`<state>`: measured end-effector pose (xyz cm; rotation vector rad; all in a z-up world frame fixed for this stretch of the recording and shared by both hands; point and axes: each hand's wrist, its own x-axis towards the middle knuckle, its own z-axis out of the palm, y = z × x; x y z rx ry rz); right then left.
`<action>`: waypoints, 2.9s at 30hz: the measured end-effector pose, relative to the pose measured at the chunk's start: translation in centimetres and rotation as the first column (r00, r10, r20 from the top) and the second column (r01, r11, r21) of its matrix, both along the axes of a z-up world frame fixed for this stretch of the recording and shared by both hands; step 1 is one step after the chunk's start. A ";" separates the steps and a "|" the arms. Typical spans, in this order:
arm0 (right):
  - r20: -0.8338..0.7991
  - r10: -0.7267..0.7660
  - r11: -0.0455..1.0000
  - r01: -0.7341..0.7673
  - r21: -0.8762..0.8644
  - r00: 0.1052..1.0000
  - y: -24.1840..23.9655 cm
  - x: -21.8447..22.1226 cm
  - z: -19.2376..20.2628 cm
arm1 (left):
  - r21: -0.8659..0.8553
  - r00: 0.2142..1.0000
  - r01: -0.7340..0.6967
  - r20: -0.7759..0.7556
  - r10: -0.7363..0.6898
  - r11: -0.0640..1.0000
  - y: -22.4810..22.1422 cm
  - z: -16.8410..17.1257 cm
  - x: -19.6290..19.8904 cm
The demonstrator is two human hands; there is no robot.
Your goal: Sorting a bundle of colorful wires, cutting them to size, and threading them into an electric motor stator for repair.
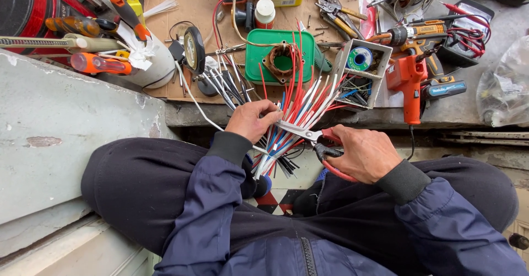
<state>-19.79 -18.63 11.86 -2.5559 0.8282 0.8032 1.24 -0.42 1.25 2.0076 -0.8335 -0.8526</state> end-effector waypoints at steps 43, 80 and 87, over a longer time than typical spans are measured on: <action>-0.068 0.133 0.989 -0.128 0.075 0.989 -0.5 -1.7 -3.5 | -0.024 0.946 0.005 -0.323 -0.012 1.000 -4.3 -0.1 5.5; 0.173 -0.428 0.857 0.459 -0.236 0.887 -2.5 5.5 -21.6 | -0.054 0.474 -0.732 -0.756 0.451 0.679 -3.8 -2.8 -3.1; 0.179 -0.325 0.895 0.363 -0.260 0.929 -2.4 7.3 -17.9 | -0.079 0.612 -0.670 -0.622 0.489 0.738 -2.4 -1.4 -2.0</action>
